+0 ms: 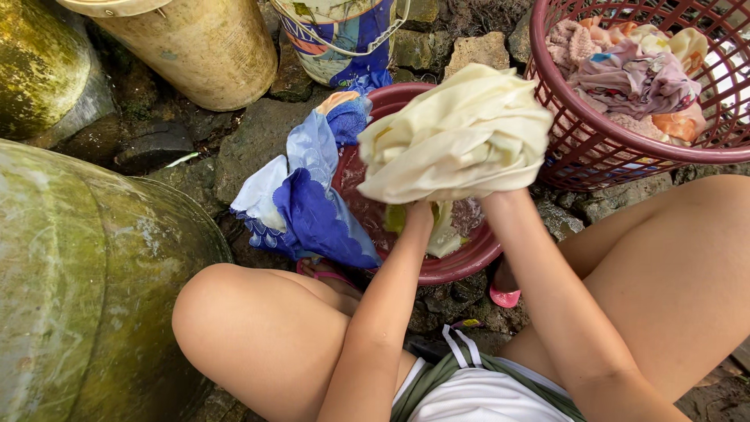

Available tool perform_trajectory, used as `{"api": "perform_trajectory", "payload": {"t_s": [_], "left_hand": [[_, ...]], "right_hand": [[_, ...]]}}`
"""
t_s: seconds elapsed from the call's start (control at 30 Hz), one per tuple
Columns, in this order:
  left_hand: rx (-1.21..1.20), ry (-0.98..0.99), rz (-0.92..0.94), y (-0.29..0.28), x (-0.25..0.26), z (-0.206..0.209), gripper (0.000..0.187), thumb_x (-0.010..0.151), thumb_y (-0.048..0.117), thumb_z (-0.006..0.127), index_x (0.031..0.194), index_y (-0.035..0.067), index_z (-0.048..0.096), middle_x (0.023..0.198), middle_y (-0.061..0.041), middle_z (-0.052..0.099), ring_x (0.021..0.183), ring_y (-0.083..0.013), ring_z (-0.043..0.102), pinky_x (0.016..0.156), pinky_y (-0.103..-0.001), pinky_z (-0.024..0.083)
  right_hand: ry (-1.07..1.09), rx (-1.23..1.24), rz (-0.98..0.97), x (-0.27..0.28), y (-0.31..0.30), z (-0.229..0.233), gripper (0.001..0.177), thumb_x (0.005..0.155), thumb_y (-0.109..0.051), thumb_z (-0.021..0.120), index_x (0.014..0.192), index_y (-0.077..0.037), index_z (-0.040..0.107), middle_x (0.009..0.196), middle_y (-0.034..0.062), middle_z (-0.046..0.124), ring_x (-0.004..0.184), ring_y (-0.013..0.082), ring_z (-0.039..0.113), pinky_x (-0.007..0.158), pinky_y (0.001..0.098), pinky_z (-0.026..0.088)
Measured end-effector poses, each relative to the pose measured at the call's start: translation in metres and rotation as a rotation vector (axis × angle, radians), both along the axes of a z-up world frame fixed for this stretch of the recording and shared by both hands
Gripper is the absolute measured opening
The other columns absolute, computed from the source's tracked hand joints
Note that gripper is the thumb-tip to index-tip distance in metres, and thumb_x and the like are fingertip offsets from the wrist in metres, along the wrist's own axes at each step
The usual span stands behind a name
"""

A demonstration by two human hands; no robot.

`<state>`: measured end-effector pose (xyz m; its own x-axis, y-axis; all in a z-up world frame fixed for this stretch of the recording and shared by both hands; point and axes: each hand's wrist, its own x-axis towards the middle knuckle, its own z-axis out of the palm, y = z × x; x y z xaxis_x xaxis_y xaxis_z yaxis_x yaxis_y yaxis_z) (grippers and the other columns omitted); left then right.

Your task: The person washes clothes by hand in a basin, scrubbing and rinsing various garments before placing them into a nearby basket.

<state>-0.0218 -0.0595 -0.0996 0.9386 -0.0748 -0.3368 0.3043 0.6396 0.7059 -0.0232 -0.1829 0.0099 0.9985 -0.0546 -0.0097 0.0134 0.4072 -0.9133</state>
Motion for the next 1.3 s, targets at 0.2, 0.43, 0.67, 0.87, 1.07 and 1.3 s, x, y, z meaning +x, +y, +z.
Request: {"api": "perform_trajectory", "payload": {"t_s": [0.2, 0.43, 0.67, 0.87, 1.07, 1.3], "left_hand": [[-0.1, -0.156, -0.092, -0.016, 0.023, 0.047, 0.118, 0.052, 0.051, 0.078, 0.139, 0.008, 0.012, 0.143, -0.017, 0.02, 0.132, -0.031, 0.019, 0.107, -0.042, 0.023], [-0.088, -0.219, -0.306, -0.056, 0.004, 0.045, 0.111, 0.058, 0.051, 0.074, 0.139, 0.007, 0.013, 0.141, -0.018, 0.022, 0.131, -0.0325, 0.022, 0.104, -0.043, 0.025], [-0.113, -0.212, -0.22, -0.053, 0.008, 0.037, 0.104, 0.064, 0.051, 0.07, 0.139, 0.006, 0.014, 0.14, -0.02, 0.023, 0.129, -0.0339, 0.024, 0.101, -0.045, 0.028], [0.128, -0.047, -0.184, 0.016, 0.026, -0.03, 0.099, 0.069, 0.052, 0.067, 0.139, 0.005, 0.015, 0.139, -0.022, 0.025, 0.128, -0.0352, 0.026, 0.099, -0.046, 0.03], [0.696, -0.125, -0.843, 0.09, -0.009, -0.005, 0.115, 0.059, 0.044, 0.07, 0.14, 0.019, -0.007, 0.142, -0.018, 0.011, 0.133, -0.0343, 0.021, 0.094, -0.054, 0.033], [-0.238, 0.186, -0.322, 0.029, -0.004, -0.019, 0.088, 0.078, 0.056, 0.051, 0.141, 0.021, 0.0, 0.145, -0.01, 0.009, 0.128, -0.0333, 0.015, 0.09, -0.06, 0.031]], "right_hand": [[0.425, -0.124, -0.456, -0.008, -0.038, -0.027, 0.063, 0.084, -0.056, 0.032, 0.126, -0.009, 0.037, 0.121, 0.0141, 0.042, 0.106, 0.0297, 0.04, 0.086, 0.0598, 0.025], [0.606, 0.367, -0.085, -0.032, -0.003, -0.056, 0.06, 0.087, -0.053, 0.031, 0.126, -0.008, 0.04, 0.121, 0.0134, 0.046, 0.106, 0.0277, 0.047, 0.086, 0.0548, 0.034], [0.305, 0.399, -0.111, -0.014, -0.025, -0.017, 0.055, 0.088, -0.046, 0.037, 0.127, -0.006, 0.042, 0.124, 0.014, 0.05, 0.109, 0.0266, 0.053, 0.088, 0.0454, 0.046], [-0.075, 0.553, -0.091, 0.004, -0.043, 0.003, 0.052, 0.09, -0.04, 0.04, 0.129, -0.005, 0.042, 0.127, 0.014, 0.051, 0.113, 0.0262, 0.056, 0.093, 0.039, 0.053], [-0.04, 0.546, -0.178, 0.009, -0.045, -0.009, 0.052, 0.091, -0.04, 0.041, 0.129, -0.005, 0.041, 0.127, 0.014, 0.05, 0.114, 0.0268, 0.054, 0.095, 0.0405, 0.051], [0.151, 0.497, -0.091, 0.01, -0.021, -0.011, 0.053, 0.089, -0.041, 0.041, 0.129, -0.006, 0.04, 0.127, 0.014, 0.049, 0.114, 0.027, 0.053, 0.095, 0.0416, 0.049]]}}
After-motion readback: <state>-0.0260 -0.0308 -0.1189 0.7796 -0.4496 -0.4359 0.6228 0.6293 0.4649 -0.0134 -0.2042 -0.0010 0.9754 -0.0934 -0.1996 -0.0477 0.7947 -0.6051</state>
